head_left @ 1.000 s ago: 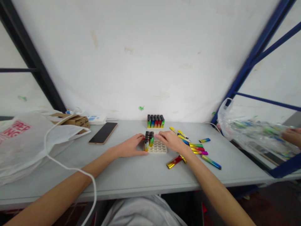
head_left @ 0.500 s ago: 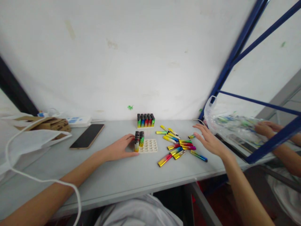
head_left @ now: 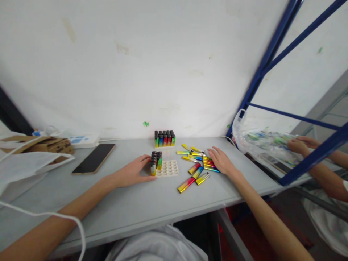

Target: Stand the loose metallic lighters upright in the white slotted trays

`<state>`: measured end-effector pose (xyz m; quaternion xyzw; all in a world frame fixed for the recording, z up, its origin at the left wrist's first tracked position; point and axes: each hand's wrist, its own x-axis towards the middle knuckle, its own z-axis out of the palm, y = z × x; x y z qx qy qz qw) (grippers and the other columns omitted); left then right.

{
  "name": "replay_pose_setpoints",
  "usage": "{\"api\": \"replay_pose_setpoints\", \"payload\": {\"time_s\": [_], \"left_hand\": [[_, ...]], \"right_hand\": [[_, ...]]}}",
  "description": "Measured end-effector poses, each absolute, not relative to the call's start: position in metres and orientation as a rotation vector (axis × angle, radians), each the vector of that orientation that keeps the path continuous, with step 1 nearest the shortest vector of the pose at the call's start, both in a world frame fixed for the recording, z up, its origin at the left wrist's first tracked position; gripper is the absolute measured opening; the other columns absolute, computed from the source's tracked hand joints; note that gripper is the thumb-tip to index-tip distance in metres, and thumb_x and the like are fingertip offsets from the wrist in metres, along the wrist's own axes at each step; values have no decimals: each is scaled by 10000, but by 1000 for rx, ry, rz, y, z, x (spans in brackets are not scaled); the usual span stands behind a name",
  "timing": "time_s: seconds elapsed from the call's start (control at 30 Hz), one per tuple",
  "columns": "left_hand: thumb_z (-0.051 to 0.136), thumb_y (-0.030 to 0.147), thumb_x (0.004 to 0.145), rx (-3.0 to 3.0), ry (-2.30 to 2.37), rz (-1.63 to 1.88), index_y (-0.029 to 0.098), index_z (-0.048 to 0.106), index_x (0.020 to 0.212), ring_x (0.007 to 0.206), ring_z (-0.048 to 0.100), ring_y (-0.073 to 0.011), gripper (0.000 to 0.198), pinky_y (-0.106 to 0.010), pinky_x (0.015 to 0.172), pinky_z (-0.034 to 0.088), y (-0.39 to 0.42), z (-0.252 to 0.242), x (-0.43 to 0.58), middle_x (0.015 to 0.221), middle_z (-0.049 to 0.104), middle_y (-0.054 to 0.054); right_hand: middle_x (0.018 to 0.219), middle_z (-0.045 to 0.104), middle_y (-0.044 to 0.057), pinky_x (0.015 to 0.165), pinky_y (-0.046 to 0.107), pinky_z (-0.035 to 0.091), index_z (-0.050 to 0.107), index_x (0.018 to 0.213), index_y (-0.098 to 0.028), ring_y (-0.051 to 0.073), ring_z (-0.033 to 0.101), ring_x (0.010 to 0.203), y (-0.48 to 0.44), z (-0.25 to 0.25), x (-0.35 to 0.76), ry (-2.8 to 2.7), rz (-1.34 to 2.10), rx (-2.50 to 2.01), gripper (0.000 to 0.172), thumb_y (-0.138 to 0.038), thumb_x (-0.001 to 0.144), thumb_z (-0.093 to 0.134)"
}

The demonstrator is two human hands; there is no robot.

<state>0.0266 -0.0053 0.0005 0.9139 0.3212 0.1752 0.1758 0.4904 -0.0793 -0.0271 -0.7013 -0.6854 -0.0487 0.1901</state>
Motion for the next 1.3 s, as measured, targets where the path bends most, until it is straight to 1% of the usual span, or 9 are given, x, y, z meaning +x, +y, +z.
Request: {"api": "replay_pose_setpoints", "payload": {"time_s": [0.1, 0.27, 0.4, 0.63, 0.8, 0.93, 1.07, 1.23, 1.3], "left_hand": [[734, 728, 810, 2592, 903, 497, 203, 640, 1315, 1327, 599, -384, 734, -490, 1183, 463, -4, -1, 26, 1430, 623, -156], [742, 705, 815, 2586, 885, 507, 215, 643, 1300, 1315, 600, -392, 697, -521, 1170, 475, -4, -2, 27, 1416, 621, -160], [737, 705, 817, 2578, 886, 513, 210, 639, 1316, 1318, 595, -388, 710, -527, 1175, 469, -5, -1, 27, 1422, 612, -163], [729, 720, 819, 2584, 907, 474, 190, 636, 1311, 1326, 589, -390, 729, -503, 1184, 460, -9, 4, 28, 1425, 607, -174], [735, 694, 826, 2574, 899, 466, 199, 628, 1321, 1324, 592, -390, 708, -508, 1179, 465, -10, 5, 28, 1428, 607, -170], [745, 691, 817, 2565, 881, 492, 211, 641, 1308, 1321, 595, -388, 695, -499, 1173, 474, -10, 5, 28, 1411, 623, -158], [746, 694, 815, 2567, 852, 522, 214, 649, 1301, 1313, 597, -384, 690, -504, 1166, 477, -10, 4, 28, 1398, 635, -149], [742, 684, 827, 2574, 858, 500, 193, 639, 1314, 1305, 597, -376, 699, -502, 1168, 467, -12, 7, 28, 1398, 627, -159], [737, 677, 839, 2586, 855, 487, 193, 635, 1318, 1311, 594, -367, 688, -489, 1170, 464, -13, 7, 28, 1393, 626, -157]], "right_hand": [[1456, 635, 192, 1225, 527, 400, 691, 1345, -161, 303, 566, 1402, -69, -20, 512, -1897, -134, -1846, 550, -430, 1092, 283], [1279, 756, 141, 1107, 505, 528, 765, 1204, -205, 299, 705, 1207, -84, -12, 544, -2124, 40, -1732, 358, -340, 979, 521], [1136, 793, 155, 1004, 470, 570, 793, 1086, -192, 303, 747, 1044, -93, -8, 546, -2117, -40, -1742, 295, -327, 958, 564], [1121, 797, 145, 883, 384, 547, 732, 1215, -165, 276, 738, 944, -70, 21, 501, -2051, -87, -1704, 391, -416, 1007, 516], [834, 763, 38, 723, 302, 484, 691, 1312, -183, 181, 617, 675, -48, 58, 433, -2002, 58, -1520, 470, -502, 982, 593], [850, 740, 51, 675, 285, 463, 765, 1023, -170, 175, 596, 719, -24, 67, 384, -1944, 376, -1249, 457, -599, 904, 663], [615, 587, -3, 589, 279, 420, 738, 876, -154, 157, 512, 594, -6, 47, 354, -1839, 554, -1245, 608, -715, 944, 512], [798, 678, 35, 755, 295, 494, 690, 873, -168, 168, 610, 738, -8, 18, 346, -1931, 550, -1181, 599, -682, 1015, 418], [807, 684, 31, 727, 291, 508, 654, 941, -176, 156, 613, 691, -10, 11, 346, -1888, 656, -1160, 565, -681, 1018, 413]]}}
